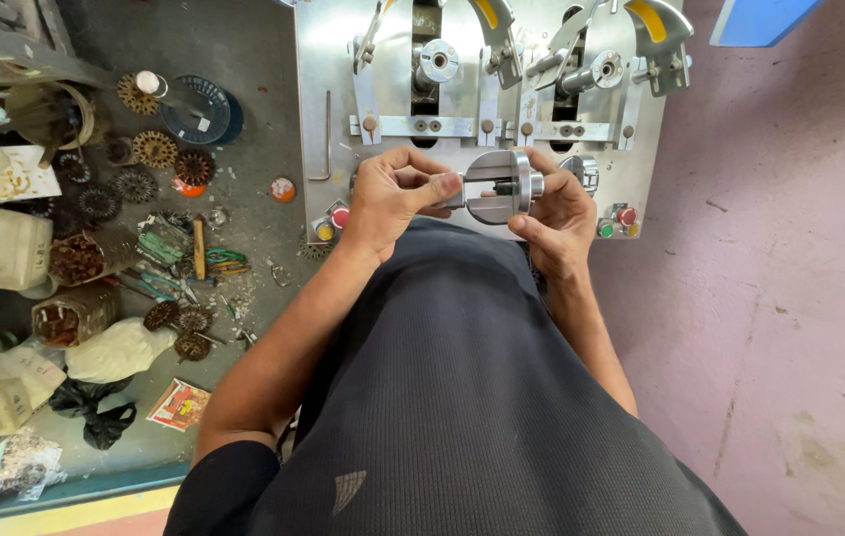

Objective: The person operates a machine's control panel, then uses an Allen key to tighten and loosen screws on a cylindrical metal part. They attach a gear-like component, inspect the assembly, and place the part into a machine fixture.

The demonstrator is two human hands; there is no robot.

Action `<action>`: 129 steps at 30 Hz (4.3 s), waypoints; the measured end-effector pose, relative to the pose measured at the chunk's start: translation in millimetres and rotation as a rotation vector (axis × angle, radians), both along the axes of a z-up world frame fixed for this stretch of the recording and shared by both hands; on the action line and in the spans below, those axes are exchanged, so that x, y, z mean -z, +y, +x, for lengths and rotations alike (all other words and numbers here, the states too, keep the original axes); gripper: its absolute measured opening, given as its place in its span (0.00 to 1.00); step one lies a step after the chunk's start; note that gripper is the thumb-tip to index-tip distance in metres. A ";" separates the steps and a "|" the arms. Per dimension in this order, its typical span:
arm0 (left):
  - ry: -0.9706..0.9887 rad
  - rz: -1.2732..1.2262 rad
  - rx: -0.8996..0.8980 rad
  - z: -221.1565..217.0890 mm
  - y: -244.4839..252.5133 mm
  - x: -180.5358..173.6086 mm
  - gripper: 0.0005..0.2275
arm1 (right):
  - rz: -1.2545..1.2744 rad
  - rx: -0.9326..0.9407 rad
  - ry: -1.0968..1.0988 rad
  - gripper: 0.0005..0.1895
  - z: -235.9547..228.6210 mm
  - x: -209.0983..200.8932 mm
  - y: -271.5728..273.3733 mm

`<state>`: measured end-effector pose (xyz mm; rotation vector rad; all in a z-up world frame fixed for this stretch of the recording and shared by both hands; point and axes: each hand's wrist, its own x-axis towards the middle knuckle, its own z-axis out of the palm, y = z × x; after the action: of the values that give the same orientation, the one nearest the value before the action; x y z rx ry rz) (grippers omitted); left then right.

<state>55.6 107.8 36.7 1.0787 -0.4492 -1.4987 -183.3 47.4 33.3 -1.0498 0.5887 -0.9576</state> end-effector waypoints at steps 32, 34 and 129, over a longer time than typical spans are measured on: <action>0.186 -0.168 0.025 -12.2 4.1 -20.2 0.26 | -0.489 -0.017 0.312 0.23 20.9 -62.8 16.1; 0.188 -0.158 0.004 -15.6 5.7 -20.9 0.25 | -0.366 -0.023 0.260 0.23 19.1 -63.4 17.6; -0.774 -1.106 -0.246 -26.4 21.4 -166.6 0.22 | -0.235 0.129 -0.127 0.40 -22.6 -90.5 45.4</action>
<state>29.2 129.2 203.2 0.6966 -1.4129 -0.3731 -205.9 92.7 123.8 -1.1592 0.4501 -1.2192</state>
